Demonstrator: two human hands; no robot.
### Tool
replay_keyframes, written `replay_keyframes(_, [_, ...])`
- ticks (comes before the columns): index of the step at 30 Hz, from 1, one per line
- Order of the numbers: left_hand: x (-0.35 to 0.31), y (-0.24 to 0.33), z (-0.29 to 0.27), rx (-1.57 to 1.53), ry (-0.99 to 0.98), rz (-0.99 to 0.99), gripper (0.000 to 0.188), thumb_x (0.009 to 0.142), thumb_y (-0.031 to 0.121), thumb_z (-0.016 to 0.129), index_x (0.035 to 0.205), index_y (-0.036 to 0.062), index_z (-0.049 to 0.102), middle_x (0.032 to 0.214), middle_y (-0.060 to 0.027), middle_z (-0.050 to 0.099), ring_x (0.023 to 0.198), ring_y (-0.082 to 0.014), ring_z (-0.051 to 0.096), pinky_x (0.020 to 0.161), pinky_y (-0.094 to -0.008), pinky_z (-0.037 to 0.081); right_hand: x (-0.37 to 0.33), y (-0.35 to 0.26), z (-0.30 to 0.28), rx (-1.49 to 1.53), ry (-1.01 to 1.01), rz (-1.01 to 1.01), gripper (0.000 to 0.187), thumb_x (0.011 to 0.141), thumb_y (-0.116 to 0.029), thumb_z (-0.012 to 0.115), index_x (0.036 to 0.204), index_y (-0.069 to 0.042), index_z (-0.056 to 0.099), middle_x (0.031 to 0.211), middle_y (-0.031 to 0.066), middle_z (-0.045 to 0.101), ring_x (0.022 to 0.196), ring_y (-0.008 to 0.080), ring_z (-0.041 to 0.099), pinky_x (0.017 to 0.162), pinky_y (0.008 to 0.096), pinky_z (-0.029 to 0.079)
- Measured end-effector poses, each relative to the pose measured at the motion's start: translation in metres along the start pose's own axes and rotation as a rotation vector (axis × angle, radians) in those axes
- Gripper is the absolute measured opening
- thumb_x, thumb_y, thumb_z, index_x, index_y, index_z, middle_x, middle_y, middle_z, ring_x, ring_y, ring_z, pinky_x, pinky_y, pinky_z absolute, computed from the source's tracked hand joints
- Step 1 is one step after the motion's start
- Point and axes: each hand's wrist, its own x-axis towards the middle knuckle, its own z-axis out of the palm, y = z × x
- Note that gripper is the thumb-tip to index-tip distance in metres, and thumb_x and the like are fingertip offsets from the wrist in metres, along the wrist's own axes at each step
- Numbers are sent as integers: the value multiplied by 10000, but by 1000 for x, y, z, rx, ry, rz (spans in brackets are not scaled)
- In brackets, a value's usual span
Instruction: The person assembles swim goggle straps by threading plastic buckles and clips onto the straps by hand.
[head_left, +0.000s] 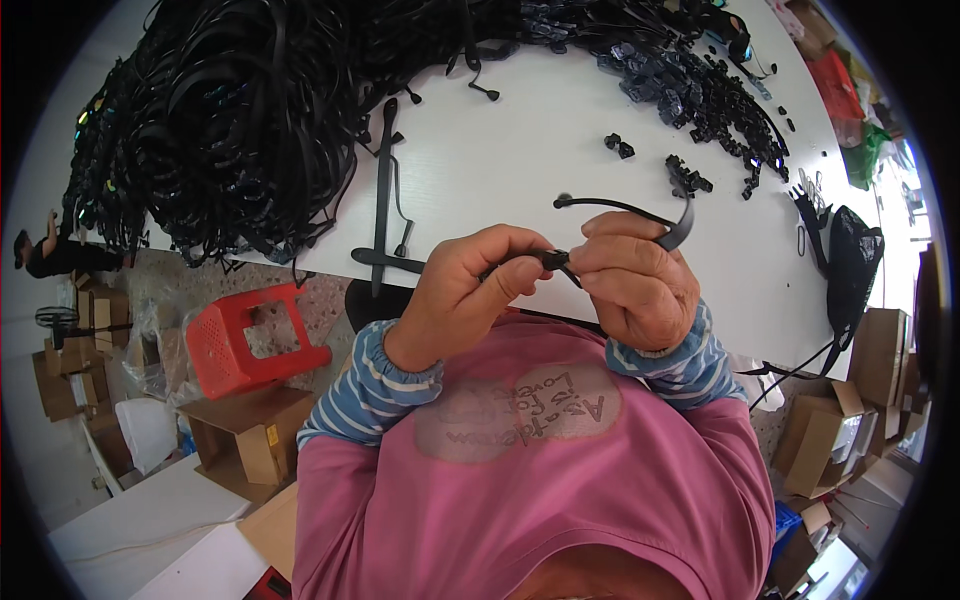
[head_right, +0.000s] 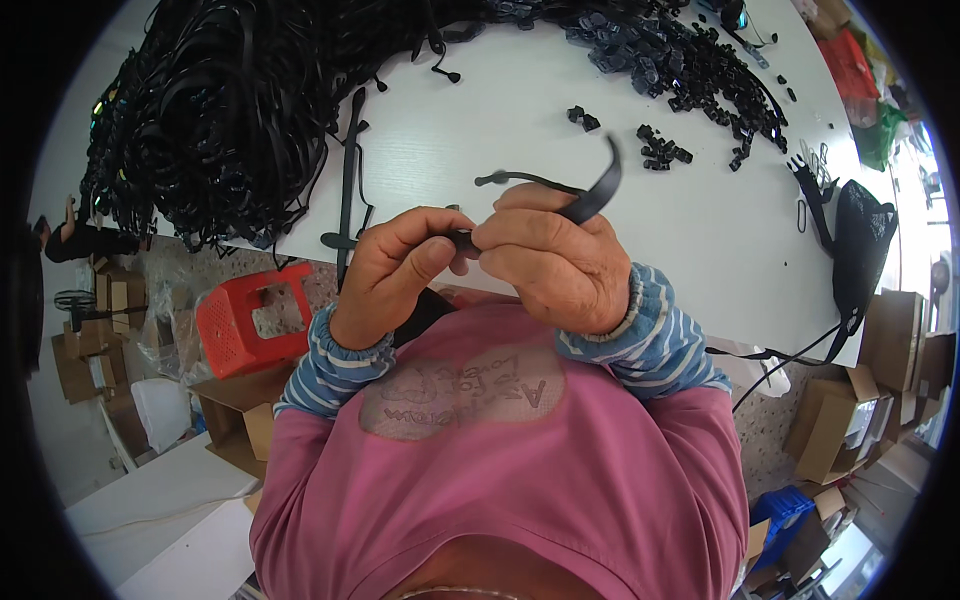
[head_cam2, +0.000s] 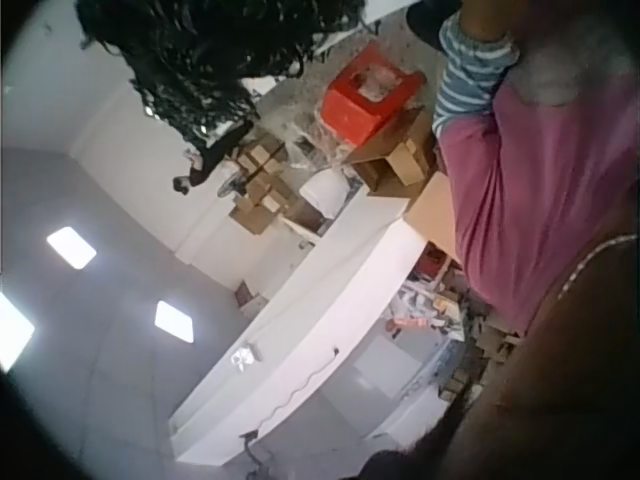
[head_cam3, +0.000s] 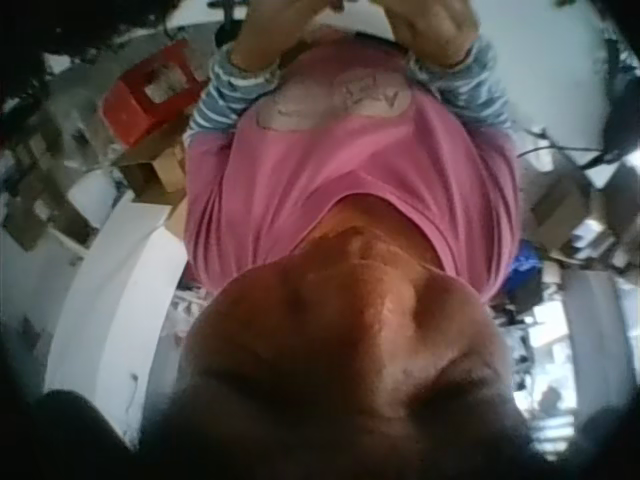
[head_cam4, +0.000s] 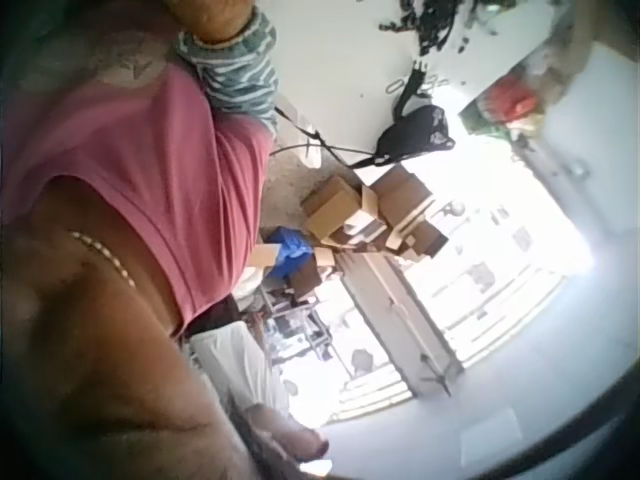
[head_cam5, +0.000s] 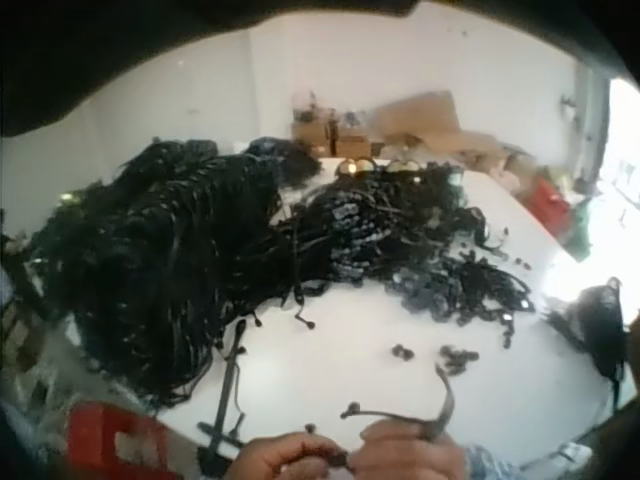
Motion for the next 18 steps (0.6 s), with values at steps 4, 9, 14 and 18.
replay_keyframes(4, [1, -1, -4, 134, 76, 82, 154, 797, 120, 603, 898, 11, 564, 751, -23, 592, 636, -70, 509, 556, -208, 380, -4, 0, 4, -84, 47, 330, 296, 631, 77, 605, 908, -13, 556, 930, 123, 576, 661, 242, 593, 590, 292, 499])
replay_keyframes(9, [10, -1, -7, 642, 237, 491, 227, 668, 104, 695, 854, 68, 571, 746, -40, 588, 644, -195, 539, 647, -300, 340, 2, 4, -9, 422, -138, 842, 256, 773, 33, 551, 1028, 39, 523, 1113, 153, 507, 613, 107, 573, 544, 220, 486])
replay_keyframes(14, [16, -11, -10, 765, 236, 564, 272, 632, 86, 712, 864, 90, 571, 803, -22, 587, 686, -178, 545, 658, -305, 331, -2, 11, -13, 397, -259, 816, 199, 794, -48, 572, 975, 33, 559, 1046, 150, 541, 580, 122, 562, 529, 221, 474])
replay_keyframes(18, [19, -17, -9, 808, 223, 558, 290, 616, 76, 714, 867, 110, 572, 835, -15, 586, 700, -169, 541, 662, -303, 319, -5, 20, -12, 248, -276, 577, 195, 745, -94, 647, 898, 17, 599, 906, 109, 564, 589, 145, 536, 506, 251, 442])
